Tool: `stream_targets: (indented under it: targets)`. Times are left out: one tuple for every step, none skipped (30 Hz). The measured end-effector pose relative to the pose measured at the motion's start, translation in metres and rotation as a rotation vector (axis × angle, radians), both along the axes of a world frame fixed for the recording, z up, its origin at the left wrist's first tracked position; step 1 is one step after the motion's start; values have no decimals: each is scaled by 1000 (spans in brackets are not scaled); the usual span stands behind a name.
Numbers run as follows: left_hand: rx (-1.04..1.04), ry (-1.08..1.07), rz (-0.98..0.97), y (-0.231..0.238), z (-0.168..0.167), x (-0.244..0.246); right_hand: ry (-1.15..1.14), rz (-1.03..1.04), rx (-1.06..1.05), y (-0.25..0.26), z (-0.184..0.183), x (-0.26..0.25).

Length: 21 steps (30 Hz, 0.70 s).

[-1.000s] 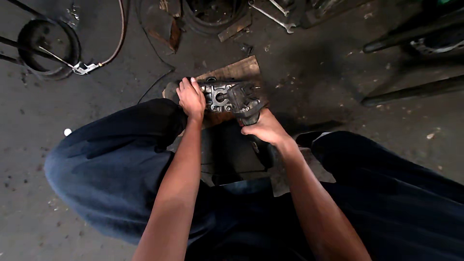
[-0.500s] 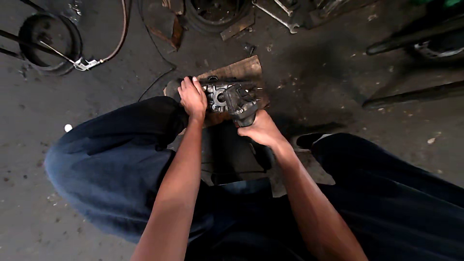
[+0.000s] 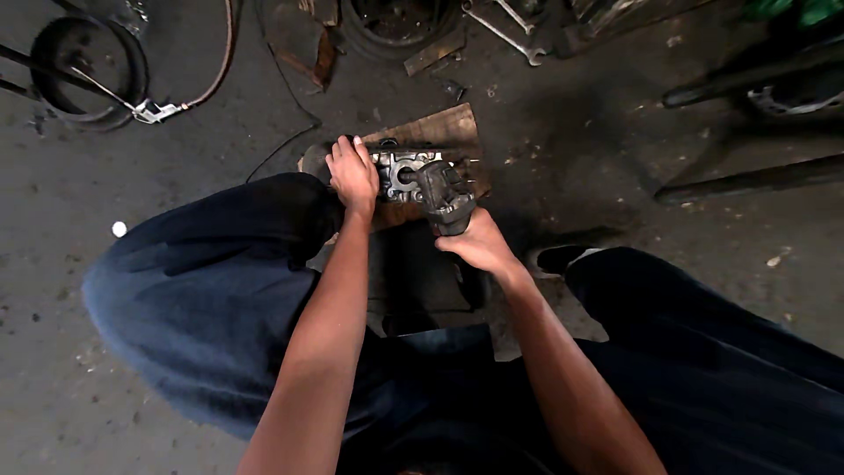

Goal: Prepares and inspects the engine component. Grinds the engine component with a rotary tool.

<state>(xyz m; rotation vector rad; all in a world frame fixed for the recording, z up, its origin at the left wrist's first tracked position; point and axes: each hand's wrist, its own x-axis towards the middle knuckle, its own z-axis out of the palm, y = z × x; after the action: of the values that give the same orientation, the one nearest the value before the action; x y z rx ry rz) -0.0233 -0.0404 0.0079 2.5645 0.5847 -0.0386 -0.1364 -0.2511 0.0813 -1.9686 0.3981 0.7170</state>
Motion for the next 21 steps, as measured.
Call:
stream_targets:
  targets:
    - [-2, 6, 3, 0, 0, 0, 4, 3, -15, -3, 6, 1]
    - [-6, 12, 4, 0, 0, 0, 4, 5, -31, -5, 12, 1]
    - [-9, 17, 4, 0, 1, 1, 3, 5, -43, -6, 17, 1]
    - [-10, 21, 4, 0, 1, 3, 3, 7, -46, -7, 20, 1]
    - [-6, 20, 3, 0, 1, 4, 1, 4, -46, -6, 20, 1]
    - [-2, 17, 2, 0, 0, 4, -2, 0, -50, -5, 18, 1]
    - [-2, 18, -1, -1, 0, 5, -1, -2, -49, -3, 15, 1]
    - [-7, 20, -3, 0, 1, 6, 2, -2, -47, 0, 11, 1]
    - [-18, 21, -8, 0, 2, 6, -1, -2, -44, 2, 7, 2]
    - [-20, 24, -10, 1, 1, 5, -4, 0, -44, 5, 3, 2]
    - [-13, 22, -10, 1, 1, 4, -4, 2, -45, 7, -1, 3]
    - [-9, 22, -12, 1, 1, 4, -3, 2, -47, 9, -4, 3]
    - [-5, 21, -13, 1, 1, 3, -5, -3, -49, 11, -6, 4]
    - [-3, 21, -15, 1, 1, 2, -4, -8, -49, 12, -8, 4]
    - [-5, 22, -15, 1, 1, 2, -4, -15, -50, 12, -9, 4]
    - [-9, 19, -13, 1, 1, 1, -5, -20, -49, 13, -11, 4]
    - [-11, 19, -9, 1, 1, 1, -3, -25, -45, 14, -13, 4]
    - [-14, 16, -8, 1, 0, 1, 2, -28, -37, 14, -16, 4]
    - [-13, 15, -9, 2, 0, 1, 2, -33, -28, 14, -18, 4]
    - [-16, 20, -12, 2, 0, 1, 0, -41, -19, 14, -19, 3]
    - [-17, 24, -14, 2, 1, 1, -8, -50, -9, 14, -21, 2]
